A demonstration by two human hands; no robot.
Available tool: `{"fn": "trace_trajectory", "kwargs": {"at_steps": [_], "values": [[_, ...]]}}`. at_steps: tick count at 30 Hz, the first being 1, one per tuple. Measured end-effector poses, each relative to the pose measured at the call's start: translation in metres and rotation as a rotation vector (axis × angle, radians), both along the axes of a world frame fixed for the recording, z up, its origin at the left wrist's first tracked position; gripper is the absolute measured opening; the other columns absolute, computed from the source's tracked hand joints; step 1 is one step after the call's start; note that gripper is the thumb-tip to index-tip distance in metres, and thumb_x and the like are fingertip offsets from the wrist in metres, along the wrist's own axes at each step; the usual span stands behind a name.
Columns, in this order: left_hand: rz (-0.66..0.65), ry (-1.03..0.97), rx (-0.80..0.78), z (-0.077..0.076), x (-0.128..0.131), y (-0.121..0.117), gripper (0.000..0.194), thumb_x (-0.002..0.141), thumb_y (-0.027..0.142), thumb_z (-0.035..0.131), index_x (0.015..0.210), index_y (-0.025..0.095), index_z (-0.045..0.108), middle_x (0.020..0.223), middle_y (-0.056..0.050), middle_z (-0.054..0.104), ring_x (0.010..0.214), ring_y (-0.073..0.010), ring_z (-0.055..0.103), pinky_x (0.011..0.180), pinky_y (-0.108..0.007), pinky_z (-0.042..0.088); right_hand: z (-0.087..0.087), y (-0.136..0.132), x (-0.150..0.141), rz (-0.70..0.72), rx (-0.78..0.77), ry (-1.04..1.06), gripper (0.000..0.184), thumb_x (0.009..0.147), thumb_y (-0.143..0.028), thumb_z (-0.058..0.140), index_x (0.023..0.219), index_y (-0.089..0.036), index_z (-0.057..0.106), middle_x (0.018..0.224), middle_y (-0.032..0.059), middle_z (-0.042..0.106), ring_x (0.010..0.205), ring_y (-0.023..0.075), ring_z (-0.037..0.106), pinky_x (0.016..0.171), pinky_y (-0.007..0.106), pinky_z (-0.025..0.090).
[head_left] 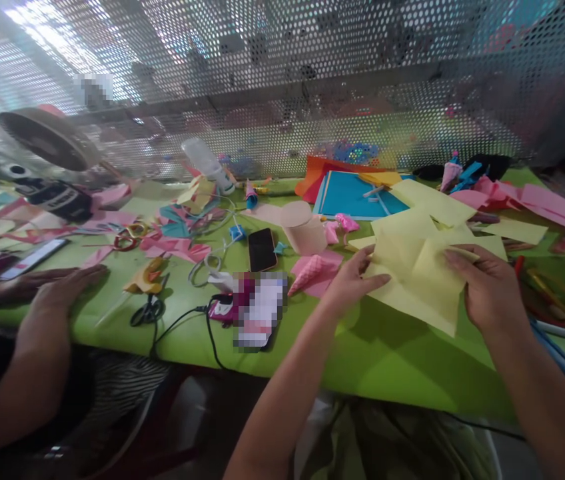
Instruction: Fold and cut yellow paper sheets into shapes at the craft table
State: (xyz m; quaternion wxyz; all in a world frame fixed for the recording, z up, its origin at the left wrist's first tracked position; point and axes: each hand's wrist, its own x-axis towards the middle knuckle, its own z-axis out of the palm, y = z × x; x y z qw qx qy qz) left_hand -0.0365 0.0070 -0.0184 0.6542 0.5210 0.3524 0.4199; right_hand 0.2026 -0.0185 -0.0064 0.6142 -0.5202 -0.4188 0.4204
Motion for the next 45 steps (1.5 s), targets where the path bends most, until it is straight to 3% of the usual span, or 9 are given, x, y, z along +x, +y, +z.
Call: {"fn": "trace_trajectory", "kwargs": {"at_steps": [3,10,16,20,24,29,34,38,45], "values": [[-0.003,-0.001,-0.075,-0.001,0.0,0.001,0.077,0.076,0.03,0.086,0.145,0.021,0.053,0.126,-0.013,0.071,0.106,-0.0234,0.07,0.086,-0.034,0.057,-0.002,0.006,0.002,-0.068,0.027,0.156,0.023,0.071,-0.036,0.09,0.086,-0.023,0.078,0.08,0.0004,0.075,0.071,0.0172,0.065,0.067,0.03,0.053],[0.105,0.063,-0.075,0.001,-0.001,0.003,0.037,0.075,0.033,0.084,0.103,0.014,0.07,0.096,-0.006,0.073,0.074,-0.0125,0.064,0.061,-0.022,0.048,-0.002,0.008,0.005,-0.07,0.016,0.159,0.019,0.073,-0.035,0.087,0.087,-0.025,0.078,0.085,0.0007,0.076,0.075,0.0179,0.067,0.072,0.031,0.055],[0.2,0.063,-0.06,0.003,-0.005,0.004,0.037,0.08,0.027,0.076,0.114,0.014,0.069,0.101,-0.008,0.074,0.08,-0.0159,0.067,0.074,-0.029,0.054,-0.002,0.007,0.01,0.051,-0.02,-0.06,0.035,0.068,-0.035,0.092,0.1,-0.026,0.079,0.091,0.0009,0.075,0.082,0.0177,0.066,0.075,0.031,0.054],[0.13,0.318,0.098,0.007,-0.007,0.001,0.037,0.082,0.02,0.068,0.119,0.013,0.07,0.101,-0.008,0.075,0.082,-0.019,0.068,0.077,-0.032,0.054,-0.003,0.006,0.009,0.135,-0.018,-0.311,0.054,0.069,-0.044,0.09,0.119,-0.031,0.075,0.099,0.0009,0.072,0.087,0.019,0.066,0.08,0.034,0.056],[0.078,0.347,0.238,0.01,-0.006,-0.002,0.05,0.083,0.019,0.069,0.133,0.019,0.066,0.108,-0.008,0.074,0.088,-0.0206,0.068,0.082,-0.034,0.054,-0.001,0.003,0.006,0.243,-0.108,-0.181,0.042,0.072,-0.045,0.088,0.108,-0.027,0.079,0.095,0.0028,0.077,0.084,0.0235,0.069,0.076,0.039,0.058],[0.079,0.133,0.103,0.004,-0.004,0.0,0.081,0.082,0.034,0.081,0.153,0.022,0.044,0.101,-0.007,0.073,0.091,-0.0208,0.069,0.083,-0.035,0.055,0.0,0.004,0.006,0.073,-0.057,0.064,0.032,0.07,-0.035,0.089,0.099,-0.026,0.079,0.094,0.0008,0.08,0.077,0.0229,0.07,0.074,0.039,0.058],[-0.019,0.147,0.002,-0.003,-0.004,0.001,0.05,0.084,0.039,0.081,0.125,0.014,0.067,0.103,-0.011,0.075,0.092,-0.0217,0.071,0.082,-0.034,0.057,0.0,0.007,0.006,0.036,-0.036,0.181,0.034,0.07,-0.031,0.087,0.102,-0.026,0.077,0.107,0.0028,0.081,0.086,0.0264,0.074,0.081,0.041,0.059],[-0.062,0.064,-0.089,-0.002,-0.003,-0.001,0.041,0.084,0.036,0.081,0.116,0.013,0.07,0.103,-0.012,0.077,0.084,-0.0199,0.074,0.079,-0.033,0.059,-0.003,0.009,0.008,0.016,-0.027,0.194,0.031,0.071,-0.028,0.086,0.1,-0.027,0.076,0.107,0.0017,0.081,0.088,0.0241,0.074,0.083,0.039,0.058],[0.091,0.114,-0.087,-0.001,-0.006,0.004,0.034,0.08,0.034,0.083,0.106,0.013,0.074,0.093,-0.009,0.078,0.081,-0.0184,0.071,0.077,-0.03,0.056,-0.003,0.012,0.014,0.032,-0.018,0.158,0.037,0.064,-0.027,0.091,0.098,-0.028,0.077,0.093,-0.0013,0.079,0.077,0.0196,0.071,0.069,0.032,0.058]]}}
